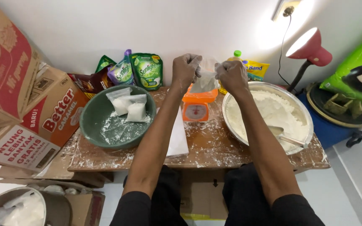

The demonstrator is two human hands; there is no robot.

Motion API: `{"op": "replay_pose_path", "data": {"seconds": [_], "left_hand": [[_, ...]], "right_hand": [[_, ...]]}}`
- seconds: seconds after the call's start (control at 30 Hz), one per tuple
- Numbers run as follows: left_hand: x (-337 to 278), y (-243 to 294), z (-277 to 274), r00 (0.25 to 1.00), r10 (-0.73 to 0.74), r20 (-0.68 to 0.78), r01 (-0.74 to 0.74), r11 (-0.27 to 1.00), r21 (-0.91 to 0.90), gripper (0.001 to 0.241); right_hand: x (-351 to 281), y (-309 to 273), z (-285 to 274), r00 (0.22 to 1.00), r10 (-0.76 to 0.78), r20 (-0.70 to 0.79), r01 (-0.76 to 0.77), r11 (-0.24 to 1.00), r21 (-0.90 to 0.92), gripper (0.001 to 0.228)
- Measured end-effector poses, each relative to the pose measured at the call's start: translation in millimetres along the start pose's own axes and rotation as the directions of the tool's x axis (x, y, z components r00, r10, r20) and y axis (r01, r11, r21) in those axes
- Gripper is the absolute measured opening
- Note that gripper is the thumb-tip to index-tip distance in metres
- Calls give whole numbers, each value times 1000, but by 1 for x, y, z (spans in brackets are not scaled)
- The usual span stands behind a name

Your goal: Scooping flour from a large bowl into small plastic bags and weighing each bag on a digital scale.

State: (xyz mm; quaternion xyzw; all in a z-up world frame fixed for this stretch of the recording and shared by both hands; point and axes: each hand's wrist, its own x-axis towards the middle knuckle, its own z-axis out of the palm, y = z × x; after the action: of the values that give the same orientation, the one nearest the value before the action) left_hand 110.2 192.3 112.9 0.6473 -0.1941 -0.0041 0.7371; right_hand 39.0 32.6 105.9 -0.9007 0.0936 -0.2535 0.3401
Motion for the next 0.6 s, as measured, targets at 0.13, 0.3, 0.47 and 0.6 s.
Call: {"op": "replay_pose_path", "data": {"seconds": [0.13,0.3,0.47,0.6], "left_hand": [[15,-17,-8,1000,-15,-18,15,999,36,20],[23,-37,-13,998,-32,-45,34,999,42,20],[31,-54,-18,997,-56,-50,59,996,63,20],[33,-63,-19,997,-65,-48,69,993,98,20]], "right_hand": [[11,7,15,999,-29,25,29,999,12,39],[17,17,33,999,-11,37,11,1000,10,35],[21,21,47,999,28,44,-28,1000,3,34],[27,38,64,997,58,48,-57,998,-16,37]]}}
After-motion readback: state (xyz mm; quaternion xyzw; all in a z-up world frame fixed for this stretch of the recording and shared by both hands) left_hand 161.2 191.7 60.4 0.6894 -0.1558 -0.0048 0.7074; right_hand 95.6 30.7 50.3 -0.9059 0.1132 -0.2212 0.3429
